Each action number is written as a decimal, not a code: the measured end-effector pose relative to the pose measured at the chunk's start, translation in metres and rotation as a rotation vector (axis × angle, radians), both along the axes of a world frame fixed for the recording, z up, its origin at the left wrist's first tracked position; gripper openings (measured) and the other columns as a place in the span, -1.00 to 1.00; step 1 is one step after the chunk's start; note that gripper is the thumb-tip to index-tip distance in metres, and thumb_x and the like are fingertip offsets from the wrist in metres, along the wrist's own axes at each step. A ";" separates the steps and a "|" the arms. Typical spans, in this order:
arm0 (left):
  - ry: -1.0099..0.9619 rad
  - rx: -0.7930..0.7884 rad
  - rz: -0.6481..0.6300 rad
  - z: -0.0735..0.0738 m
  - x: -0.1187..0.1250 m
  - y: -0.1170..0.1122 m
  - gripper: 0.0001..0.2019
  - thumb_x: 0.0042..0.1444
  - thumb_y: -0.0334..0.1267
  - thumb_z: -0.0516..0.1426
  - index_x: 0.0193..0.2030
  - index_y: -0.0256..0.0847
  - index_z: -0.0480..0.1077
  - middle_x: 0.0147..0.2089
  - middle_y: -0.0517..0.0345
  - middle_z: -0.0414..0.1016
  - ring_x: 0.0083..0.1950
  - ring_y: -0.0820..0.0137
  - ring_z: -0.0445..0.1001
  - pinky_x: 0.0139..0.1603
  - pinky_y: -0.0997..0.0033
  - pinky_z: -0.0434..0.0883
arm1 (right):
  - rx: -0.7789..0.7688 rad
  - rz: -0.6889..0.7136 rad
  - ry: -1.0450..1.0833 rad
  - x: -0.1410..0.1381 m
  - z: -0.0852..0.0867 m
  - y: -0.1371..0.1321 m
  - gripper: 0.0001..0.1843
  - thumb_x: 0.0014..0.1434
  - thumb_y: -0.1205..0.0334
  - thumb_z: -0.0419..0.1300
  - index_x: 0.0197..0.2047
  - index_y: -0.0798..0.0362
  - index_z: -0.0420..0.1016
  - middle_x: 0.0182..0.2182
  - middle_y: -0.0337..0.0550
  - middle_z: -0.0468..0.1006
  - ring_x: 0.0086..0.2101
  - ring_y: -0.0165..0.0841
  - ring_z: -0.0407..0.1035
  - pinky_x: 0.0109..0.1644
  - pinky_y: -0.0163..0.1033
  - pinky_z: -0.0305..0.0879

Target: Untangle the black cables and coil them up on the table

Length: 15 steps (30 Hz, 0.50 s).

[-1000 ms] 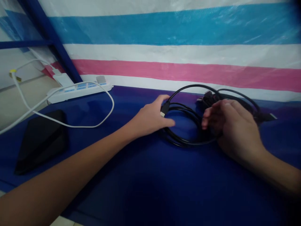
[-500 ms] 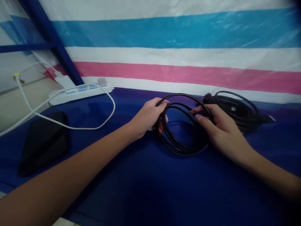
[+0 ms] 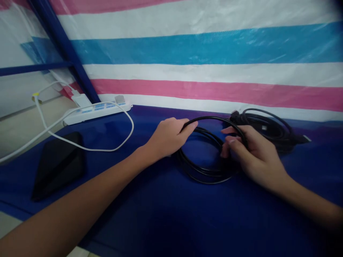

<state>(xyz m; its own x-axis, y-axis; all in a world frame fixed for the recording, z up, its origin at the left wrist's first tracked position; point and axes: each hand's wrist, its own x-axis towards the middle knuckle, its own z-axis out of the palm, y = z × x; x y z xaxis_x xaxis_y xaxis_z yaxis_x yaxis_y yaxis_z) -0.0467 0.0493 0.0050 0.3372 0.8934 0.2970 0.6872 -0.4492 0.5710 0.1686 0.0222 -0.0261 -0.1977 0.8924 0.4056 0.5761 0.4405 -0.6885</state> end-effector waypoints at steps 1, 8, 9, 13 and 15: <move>0.034 -0.006 -0.006 -0.001 0.000 0.000 -0.56 0.19 -0.01 -0.13 -0.51 -0.26 0.33 -0.54 0.21 0.42 -0.48 0.58 0.29 -0.36 0.49 0.10 | -0.026 0.021 -0.016 0.001 0.000 0.001 -0.57 0.21 -0.07 -0.01 -0.02 0.08 0.28 -0.57 -0.25 0.39 -0.53 -0.57 0.32 -0.46 -0.48 0.24; 0.152 -0.013 0.012 -0.006 0.002 -0.001 -0.66 0.15 -0.10 -0.07 -0.46 -0.26 0.35 -0.49 0.17 0.44 -0.48 0.57 0.28 -0.39 0.48 0.04 | -0.146 0.041 -0.066 0.003 0.000 0.004 -0.54 0.19 -0.09 -0.01 -0.03 0.10 0.26 -0.55 -0.23 0.39 -0.53 -0.56 0.29 -0.46 -0.46 0.23; 0.157 -0.006 0.019 -0.006 0.002 -0.001 -0.66 0.16 -0.10 -0.08 -0.47 -0.26 0.35 -0.49 0.17 0.45 -0.48 0.56 0.28 -0.39 0.48 0.05 | -0.147 0.042 -0.067 0.003 0.000 0.004 -0.55 0.19 -0.09 -0.01 -0.04 0.10 0.26 -0.55 -0.22 0.40 -0.52 -0.55 0.29 -0.45 -0.46 0.24; 0.168 0.006 0.029 -0.008 0.003 -0.002 -0.66 0.16 -0.12 -0.09 -0.46 -0.26 0.34 -0.46 0.16 0.46 -0.45 0.56 0.30 -0.36 0.48 0.07 | -0.147 0.047 -0.068 0.002 0.000 0.007 -0.56 0.18 -0.08 0.01 -0.04 0.10 0.26 -0.53 -0.22 0.40 -0.50 -0.56 0.31 -0.41 -0.45 0.26; 0.170 0.006 0.032 -0.009 0.004 -0.002 -0.67 0.16 -0.12 -0.09 -0.46 -0.26 0.33 -0.46 0.16 0.45 -0.45 0.57 0.30 -0.36 0.47 0.07 | -0.150 0.049 -0.070 0.002 0.000 0.008 -0.57 0.18 -0.07 0.01 -0.05 0.10 0.26 -0.53 -0.23 0.40 -0.50 -0.56 0.30 -0.41 -0.46 0.25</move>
<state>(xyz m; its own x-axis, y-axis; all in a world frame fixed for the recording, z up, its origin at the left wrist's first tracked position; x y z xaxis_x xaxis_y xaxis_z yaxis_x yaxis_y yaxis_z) -0.0430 0.0468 -0.0038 0.3546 0.9028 0.2433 0.7877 -0.4286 0.4425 0.1708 0.0300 -0.0258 -0.2651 0.9305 0.2527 0.6052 0.3646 -0.7077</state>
